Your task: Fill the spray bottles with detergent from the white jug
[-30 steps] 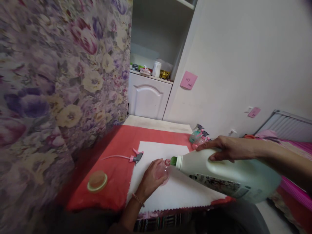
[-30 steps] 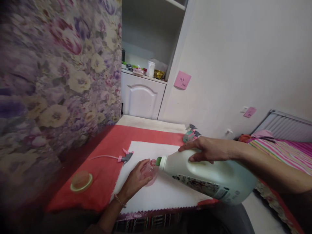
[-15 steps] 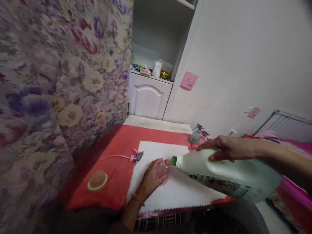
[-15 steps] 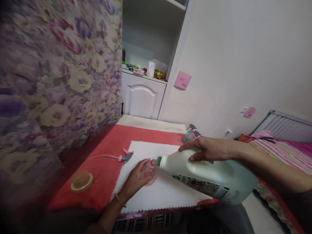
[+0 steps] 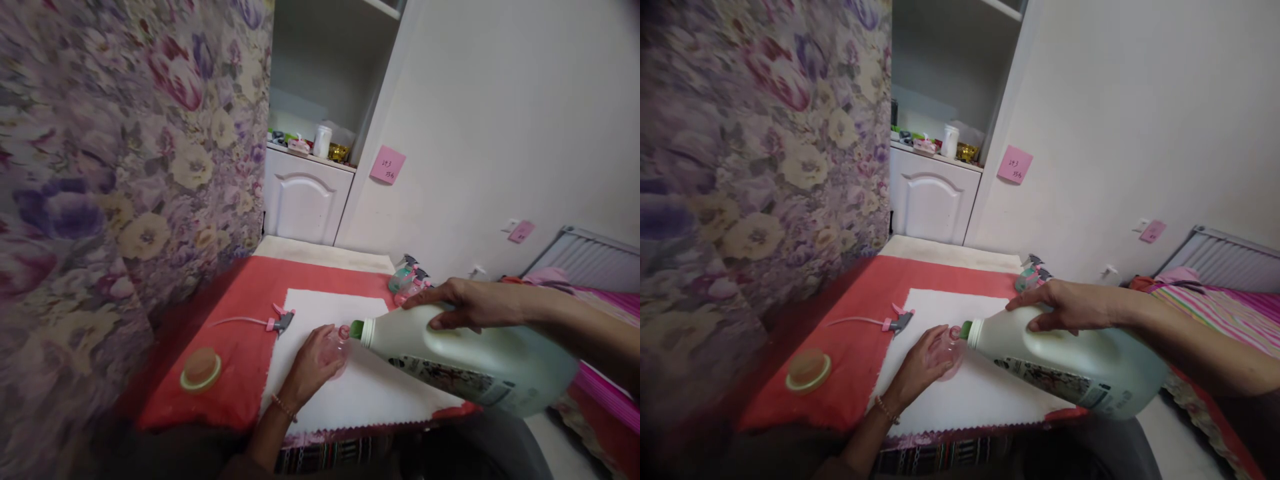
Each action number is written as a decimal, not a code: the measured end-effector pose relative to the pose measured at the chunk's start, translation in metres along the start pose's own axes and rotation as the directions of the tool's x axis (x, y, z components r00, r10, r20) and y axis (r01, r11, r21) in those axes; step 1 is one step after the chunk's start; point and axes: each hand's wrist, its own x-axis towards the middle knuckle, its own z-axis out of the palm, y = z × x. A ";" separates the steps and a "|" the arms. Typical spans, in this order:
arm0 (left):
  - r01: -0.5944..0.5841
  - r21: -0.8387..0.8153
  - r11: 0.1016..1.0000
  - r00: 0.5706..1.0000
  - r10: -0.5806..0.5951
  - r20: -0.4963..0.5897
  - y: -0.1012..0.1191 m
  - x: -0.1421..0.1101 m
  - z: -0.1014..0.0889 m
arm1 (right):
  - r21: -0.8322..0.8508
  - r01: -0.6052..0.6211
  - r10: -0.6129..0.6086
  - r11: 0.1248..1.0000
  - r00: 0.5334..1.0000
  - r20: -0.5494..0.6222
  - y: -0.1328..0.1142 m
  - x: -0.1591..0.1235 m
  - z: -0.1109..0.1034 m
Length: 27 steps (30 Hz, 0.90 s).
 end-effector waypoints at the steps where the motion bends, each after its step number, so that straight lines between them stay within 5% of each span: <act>1: 0.003 -0.002 1.000 1.000 -0.003 0.002 0.000 0.000 0.000 | 0.000 0.002 -0.002 1.000 1.000 -0.001 0.000 0.000 0.000; 27: 0.001 -0.014 1.000 1.000 -0.001 -0.001 0.001 0.000 0.000 | -0.009 0.030 -0.030 1.000 1.000 0.006 0.003 0.001 -0.001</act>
